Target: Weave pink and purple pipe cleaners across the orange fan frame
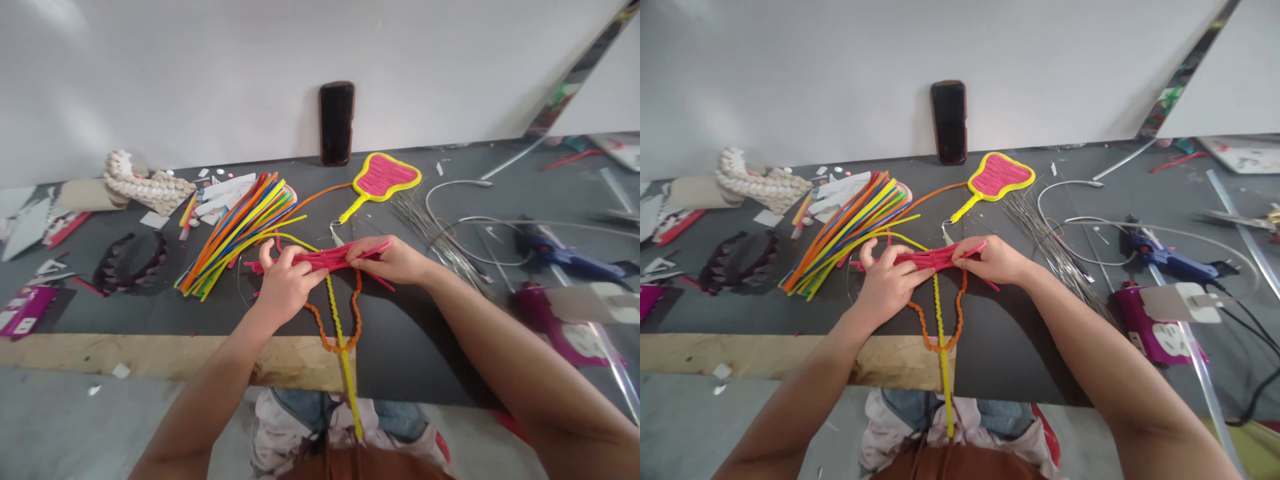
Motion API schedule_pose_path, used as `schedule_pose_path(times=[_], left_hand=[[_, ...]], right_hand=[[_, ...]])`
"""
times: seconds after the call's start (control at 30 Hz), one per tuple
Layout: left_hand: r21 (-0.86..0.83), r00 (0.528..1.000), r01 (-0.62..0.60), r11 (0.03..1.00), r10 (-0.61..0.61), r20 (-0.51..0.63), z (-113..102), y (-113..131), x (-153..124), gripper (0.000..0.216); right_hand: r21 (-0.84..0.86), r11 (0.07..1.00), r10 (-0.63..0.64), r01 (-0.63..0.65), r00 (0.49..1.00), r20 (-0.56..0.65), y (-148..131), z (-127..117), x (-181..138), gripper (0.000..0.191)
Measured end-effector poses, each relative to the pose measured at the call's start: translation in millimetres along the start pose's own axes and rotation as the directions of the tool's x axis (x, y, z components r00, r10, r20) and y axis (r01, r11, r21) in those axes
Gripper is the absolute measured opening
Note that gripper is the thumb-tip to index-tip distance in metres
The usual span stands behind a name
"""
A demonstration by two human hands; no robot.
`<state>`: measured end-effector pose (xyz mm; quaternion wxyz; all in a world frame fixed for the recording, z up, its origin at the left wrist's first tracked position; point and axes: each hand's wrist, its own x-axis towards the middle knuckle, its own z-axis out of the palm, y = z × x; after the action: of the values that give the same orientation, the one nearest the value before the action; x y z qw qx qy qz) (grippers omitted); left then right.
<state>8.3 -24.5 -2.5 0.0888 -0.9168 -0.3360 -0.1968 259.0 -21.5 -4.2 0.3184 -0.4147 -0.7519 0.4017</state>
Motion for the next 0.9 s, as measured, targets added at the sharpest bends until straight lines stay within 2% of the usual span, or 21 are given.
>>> schedule_pose_path(times=[0.13, 0.2, 0.27, 0.3, 0.33, 0.37, 0.43, 0.5, 0.57, 0.67, 0.9], left_hand=[[0.041, 0.999, -0.035, 0.999, 0.035, -0.017, 2.2, 1.1, -1.4, 0.028], [0.05, 0.999, -0.043, 0.998, 0.045, -0.028, 2.7, 1.9, -2.0, 0.026], [0.042, 0.999, -0.036, 0.998, 0.037, -0.038, 3.4, 2.4, -2.6, 0.027], [0.038, 0.998, -0.037, 0.999, 0.039, -0.046, 3.9, 2.5, -2.8, 0.027], [0.037, 0.998, -0.041, 0.998, 0.043, -0.054, 4.3, 2.5, -3.0, 0.027], [0.038, 0.997, -0.046, 0.998, 0.049, -0.062, 4.8, 2.4, -3.0, 0.026], [0.041, 0.996, -0.054, 0.998, 0.056, -0.067, 5.5, 2.6, -2.9, 0.023], [0.045, 0.997, -0.038, 0.998, 0.041, -0.067, 5.6, 3.4, -2.6, 0.019], [0.059, 0.997, -0.031, 0.998, 0.035, -0.075, 5.3, 4.7, -2.1, 0.016], [0.08, 0.997, -0.024, 0.996, 0.03, -0.069, 4.9, 6.3, -1.6, 0.016], [0.06, 0.999, -0.002, 0.998, 0.005, -0.037, 5.8, 4.9, -1.3, 0.016]], right_hand=[[-0.013, 0.993, 0.118, -0.119, 0.991, -0.064, -6.7, -16.6, -3.9, 0.026], [-0.068, 0.987, 0.128, -0.146, 0.967, -0.221, -17.9, -29.0, -7.6, 0.028], [-0.225, 0.968, 0.004, -0.113, 0.9, -0.437, -35.5, -37.4, -12.1, 0.023], [-0.343, 0.934, -0.097, -0.098, 0.856, -0.508, -45.2, -37.9, -14.3, 0.02], [-0.463, 0.883, -0.192, -0.08, 0.837, -0.512, -54.3, -35.3, -16.3, 0.019], [-0.562, 0.826, -0.271, -0.045, 0.843, -0.465, -61.7, -29.2, -18.0, 0.02], [-0.683, 0.726, -0.344, 0.08, 0.902, -0.26, -68.3, -8.2, -20.3, 0.026], [-0.75, 0.647, -0.31, 0.137, 0.946, -0.095, -62.8, 18.4, -21.4, 0.031], [-0.791, 0.592, -0.251, 0.153, 0.968, -0.001, -49.9, 41.4, -22.0, 0.031], [-0.824, 0.556, -0.193, 0.115, 0.981, 0.007, -32.5, 57.7, -23.6, 0.03], [-0.811, 0.577, -0.184, 0.095, 0.983, -0.016, -29.0, 52.7, -24.7, 0.028]])
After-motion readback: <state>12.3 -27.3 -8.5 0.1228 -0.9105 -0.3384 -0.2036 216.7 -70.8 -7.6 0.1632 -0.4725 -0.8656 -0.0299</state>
